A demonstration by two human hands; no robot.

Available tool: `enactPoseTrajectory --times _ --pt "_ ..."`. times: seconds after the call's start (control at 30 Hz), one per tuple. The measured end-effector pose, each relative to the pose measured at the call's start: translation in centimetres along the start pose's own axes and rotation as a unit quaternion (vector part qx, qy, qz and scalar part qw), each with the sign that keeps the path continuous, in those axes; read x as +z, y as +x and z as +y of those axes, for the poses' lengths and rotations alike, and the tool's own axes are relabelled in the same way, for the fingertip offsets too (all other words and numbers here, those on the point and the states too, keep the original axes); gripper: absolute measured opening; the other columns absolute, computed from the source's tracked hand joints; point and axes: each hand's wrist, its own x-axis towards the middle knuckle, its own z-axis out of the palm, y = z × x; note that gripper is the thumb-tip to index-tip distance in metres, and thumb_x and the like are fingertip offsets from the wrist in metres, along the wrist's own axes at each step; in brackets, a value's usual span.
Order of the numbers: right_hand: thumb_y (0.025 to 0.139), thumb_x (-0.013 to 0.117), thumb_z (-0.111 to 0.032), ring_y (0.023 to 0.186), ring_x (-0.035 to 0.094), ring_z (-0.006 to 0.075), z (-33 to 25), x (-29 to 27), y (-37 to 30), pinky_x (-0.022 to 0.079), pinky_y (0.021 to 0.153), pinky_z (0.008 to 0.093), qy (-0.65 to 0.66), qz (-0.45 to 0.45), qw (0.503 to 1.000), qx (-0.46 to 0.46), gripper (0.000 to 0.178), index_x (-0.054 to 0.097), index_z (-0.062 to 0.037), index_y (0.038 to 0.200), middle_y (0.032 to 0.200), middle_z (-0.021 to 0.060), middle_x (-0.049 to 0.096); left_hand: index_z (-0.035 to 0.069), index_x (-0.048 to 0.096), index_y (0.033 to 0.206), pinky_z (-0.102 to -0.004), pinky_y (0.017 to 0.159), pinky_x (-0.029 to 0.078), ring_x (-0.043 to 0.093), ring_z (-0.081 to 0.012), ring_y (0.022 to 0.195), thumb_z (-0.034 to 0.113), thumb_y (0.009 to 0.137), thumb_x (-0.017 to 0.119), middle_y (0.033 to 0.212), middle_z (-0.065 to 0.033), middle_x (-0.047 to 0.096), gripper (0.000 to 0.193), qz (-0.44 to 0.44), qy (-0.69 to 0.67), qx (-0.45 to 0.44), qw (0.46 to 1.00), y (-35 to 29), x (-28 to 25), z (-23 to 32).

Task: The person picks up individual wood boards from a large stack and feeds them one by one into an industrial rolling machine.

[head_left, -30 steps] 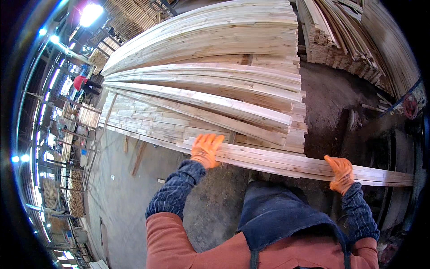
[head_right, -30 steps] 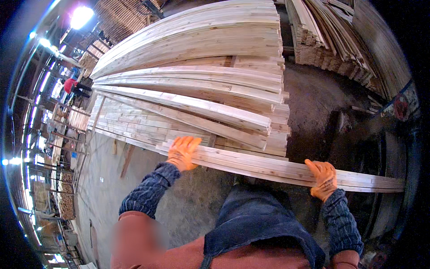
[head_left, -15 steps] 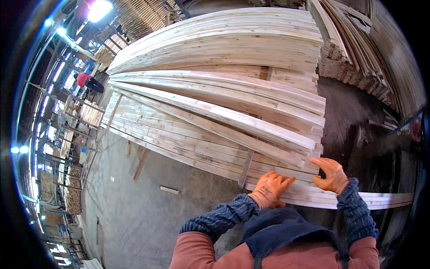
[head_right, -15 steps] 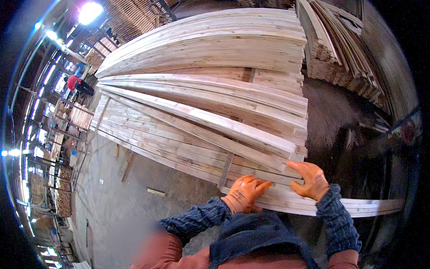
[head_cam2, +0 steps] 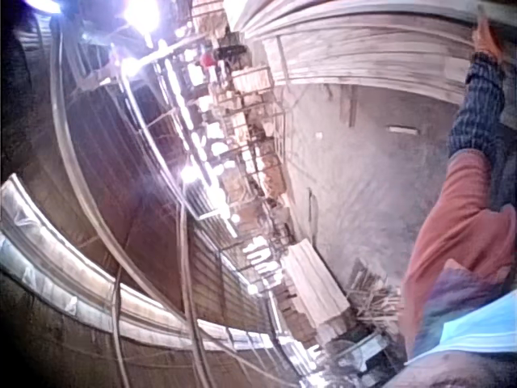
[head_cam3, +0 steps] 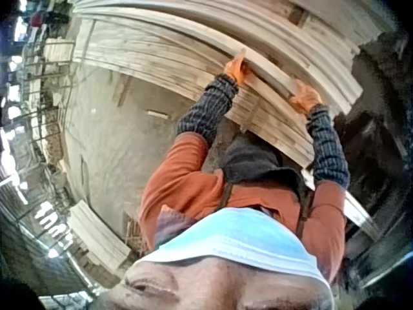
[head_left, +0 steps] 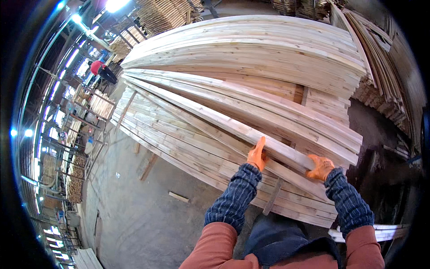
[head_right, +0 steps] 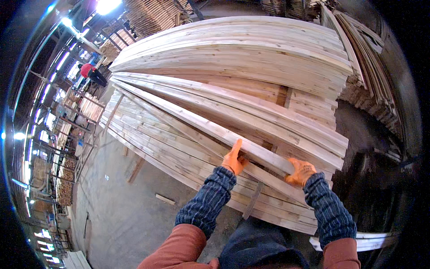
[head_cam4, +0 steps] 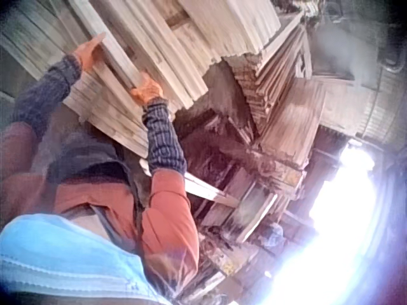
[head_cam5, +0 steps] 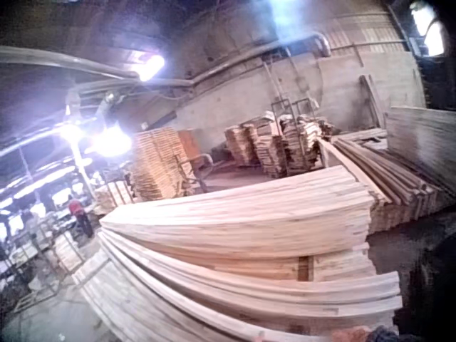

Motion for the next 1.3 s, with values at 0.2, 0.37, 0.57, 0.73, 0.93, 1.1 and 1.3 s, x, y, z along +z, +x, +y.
enactPoseTrajectory --times 0.2,0.37,0.57,0.73,0.93,1.1,1.3 --pt "0.076 0.077 -0.055 0.124 0.065 0.0370 -2.7 0.6 -2.3 0.051 0.107 0.0416 -0.021 -0.076 0.996 0.029 0.091 0.050 -0.0110 0.151 0.138 0.0219 0.065 0.002 0.037 0.158 -0.0335 0.117 0.041 0.049 -0.0293 0.144 0.001 0.075 0.083 0.156 -0.0211 0.049 0.095 0.077 0.085 0.095 0.989 -0.8 -1.0 -2.8" --pt "0.090 0.074 -0.054 0.129 0.061 0.0316 -2.9 1.9 -2.8 0.049 0.109 0.0400 0.180 -0.201 0.960 -0.080 0.080 0.051 -0.0086 0.152 0.143 0.0201 0.061 0.010 0.055 0.145 -0.0322 0.097 0.052 0.062 -0.0160 0.118 0.031 0.098 0.069 0.133 -0.0070 0.065 0.053 0.046 -0.523 -0.274 0.805 -6.0 -0.2 -1.5" --pt "0.095 0.074 -0.046 0.138 0.049 0.0260 -12.0 6.5 9.2 0.044 0.110 0.0387 0.409 -0.302 0.850 -0.137 0.091 0.028 -0.0093 0.164 0.155 0.0190 0.046 0.013 0.055 0.143 -0.0369 0.104 0.049 0.058 -0.0171 0.123 0.033 0.103 0.065 0.138 -0.0032 0.061 0.046 -0.124 -0.688 -0.287 0.655 -14.2 5.7 5.9" --pt "0.078 0.089 -0.041 0.150 0.036 0.0352 -18.0 8.3 6.9 0.027 0.125 0.0432 0.404 -0.305 0.847 -0.163 0.118 0.017 -0.0103 0.167 0.163 0.0236 0.036 0.008 0.058 0.140 -0.0353 0.100 0.051 0.062 -0.0185 0.116 0.033 0.097 0.075 0.130 -0.0035 0.065 0.053 -0.309 -0.506 -0.373 0.714 -18.0 5.1 8.6" --pt "0.071 0.088 -0.052 0.150 0.037 0.0370 -8.2 8.4 -4.4 0.029 0.124 0.0421 0.307 -0.225 0.918 -0.113 0.120 0.024 -0.0110 0.165 0.164 0.0225 0.035 0.002 0.063 0.134 -0.0290 0.092 0.053 0.064 -0.0163 0.108 0.036 0.100 0.069 0.120 -0.0063 0.068 0.048 -0.319 -0.307 -0.232 0.866 -19.6 -1.7 4.1" --pt "0.069 0.086 -0.039 0.131 0.056 0.0417 -1.9 4.2 -15.8 0.044 0.113 0.0445 0.135 -0.141 0.980 -0.047 0.103 0.041 -0.0089 0.156 0.143 0.0265 0.057 0.010 0.057 0.144 -0.0439 0.104 0.052 0.063 -0.0288 0.120 0.039 0.088 0.074 0.136 -0.0157 0.062 0.066 -0.027 0.292 0.048 0.955 -15.1 -13.1 6.8" --pt "0.056 0.079 -0.020 0.107 0.067 0.0380 5.2 1.8 -28.8 0.053 0.095 0.0483 -0.080 -0.011 0.997 0.008 0.080 0.062 -0.0131 0.134 0.117 0.0186 0.068 0.019 0.030 0.163 -0.0477 0.127 0.023 0.029 -0.0307 0.154 0.039 0.079 0.081 0.167 -0.0123 0.030 0.101 -0.127 0.521 0.109 0.837 -7.9 -19.4 -1.0"
